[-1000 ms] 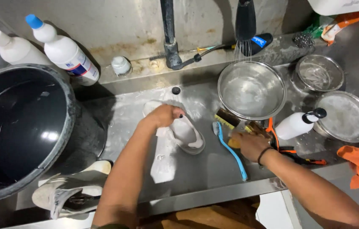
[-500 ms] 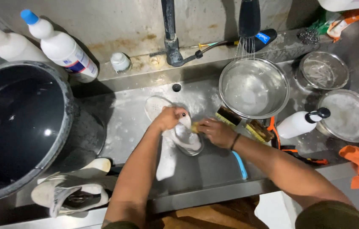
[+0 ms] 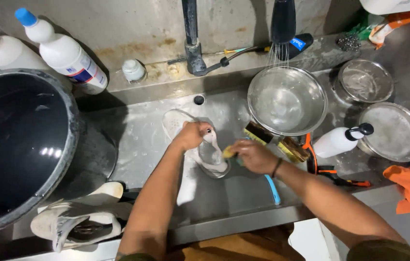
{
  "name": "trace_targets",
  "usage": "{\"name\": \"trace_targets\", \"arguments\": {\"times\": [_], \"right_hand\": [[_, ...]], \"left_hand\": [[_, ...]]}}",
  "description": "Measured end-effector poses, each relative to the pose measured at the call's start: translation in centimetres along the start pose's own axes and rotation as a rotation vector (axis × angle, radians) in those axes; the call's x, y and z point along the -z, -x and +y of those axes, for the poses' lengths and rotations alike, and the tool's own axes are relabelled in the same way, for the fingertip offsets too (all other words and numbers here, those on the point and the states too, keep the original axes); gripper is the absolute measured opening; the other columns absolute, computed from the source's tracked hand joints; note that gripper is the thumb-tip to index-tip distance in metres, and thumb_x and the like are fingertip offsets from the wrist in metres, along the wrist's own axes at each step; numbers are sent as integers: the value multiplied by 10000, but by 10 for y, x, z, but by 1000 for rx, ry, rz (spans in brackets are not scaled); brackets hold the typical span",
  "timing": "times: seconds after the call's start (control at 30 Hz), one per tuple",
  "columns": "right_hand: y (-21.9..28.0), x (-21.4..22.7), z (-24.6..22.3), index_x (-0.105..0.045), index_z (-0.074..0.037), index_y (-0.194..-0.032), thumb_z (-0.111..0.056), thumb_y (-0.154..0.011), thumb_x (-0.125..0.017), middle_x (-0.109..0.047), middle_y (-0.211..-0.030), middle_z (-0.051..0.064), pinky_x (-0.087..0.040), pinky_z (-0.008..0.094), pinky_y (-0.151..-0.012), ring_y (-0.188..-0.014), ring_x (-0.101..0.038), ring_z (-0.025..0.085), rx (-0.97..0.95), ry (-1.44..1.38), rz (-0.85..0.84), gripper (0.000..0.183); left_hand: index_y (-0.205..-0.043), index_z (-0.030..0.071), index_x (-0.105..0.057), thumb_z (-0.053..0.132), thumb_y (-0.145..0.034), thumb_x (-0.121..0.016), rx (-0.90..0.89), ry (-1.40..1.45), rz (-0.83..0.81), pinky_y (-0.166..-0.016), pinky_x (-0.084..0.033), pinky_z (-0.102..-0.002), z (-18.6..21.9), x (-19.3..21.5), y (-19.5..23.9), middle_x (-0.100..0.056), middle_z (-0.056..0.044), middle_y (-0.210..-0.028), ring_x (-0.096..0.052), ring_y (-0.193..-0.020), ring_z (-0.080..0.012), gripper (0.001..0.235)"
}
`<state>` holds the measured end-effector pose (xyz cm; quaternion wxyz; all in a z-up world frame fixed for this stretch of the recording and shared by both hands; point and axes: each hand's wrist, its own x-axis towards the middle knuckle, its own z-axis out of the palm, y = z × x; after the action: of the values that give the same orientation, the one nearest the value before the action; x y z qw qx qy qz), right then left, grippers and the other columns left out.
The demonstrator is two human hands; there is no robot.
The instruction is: The person scrubs a white sneaker with a blue brush and a yellow sponge in a stainless steel sink. They rinse the shoe under running water and wipe it with a cloth, repeating the process to clean the upper, sole, and interior.
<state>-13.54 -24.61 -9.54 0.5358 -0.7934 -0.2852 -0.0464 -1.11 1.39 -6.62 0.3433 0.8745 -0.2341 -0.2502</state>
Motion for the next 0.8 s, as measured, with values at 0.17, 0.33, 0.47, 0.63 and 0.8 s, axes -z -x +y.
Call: {"name": "trace_targets", "arguments": {"times": [0.17,0.33,0.47,0.63,0.8], "right_hand": [[-29,111,-24,-744,-151,-1241,-172,-938,-536,-681,-1150,165,-521,515,-968,-1111,-658,415,-629,669,175,368],[-26,140,66,-754,-224,-1232,-330,-902,-571,-711,-1135,123,-547,460,-959,-1142,-692,337,-860,895,23,391],[-50,122,47,-724,-284,-1274,-351,-933,-586,-731,-1244,61,-503,450,-1039,-1227,-637,332,-851,542,126,373],[-65,-2,-91,-734,-123,-1193,-146,-888,-552,-692,-995,164,-566,444,-882,-928,-712,358,-472,392,4,356],[-27,-81,-62,-672,-259,-1149,-309,-925,-570,-558,-1073,18,-536,374,-909,-997,-640,280,-151,675,19,251]], "left_hand": [[-1332,241,-663,307,-964,-609,104,-242,158,-1126,-300,-498,72,32,51,-664,-55,-1381,-549,-1326,-301,378],[-1550,156,-378,244,-861,-704,369,-93,394,-1047,-273,-745,68,7,93,-162,-138,-1645,-145,-1493,-409,768],[-1627,88,-169,316,-950,-608,518,280,326,-1089,-412,-662,40,8,95,-368,-277,-1558,-347,-1481,-445,839],[-1552,88,-410,521,-867,-657,581,76,308,-970,-547,-553,-9,-10,64,-608,-241,-1381,-590,-1299,-398,847],[-1434,49,-585,446,-912,-623,569,50,417,-899,-571,-583,-28,5,54,-693,-285,-1229,-650,-1195,-473,657]]}}
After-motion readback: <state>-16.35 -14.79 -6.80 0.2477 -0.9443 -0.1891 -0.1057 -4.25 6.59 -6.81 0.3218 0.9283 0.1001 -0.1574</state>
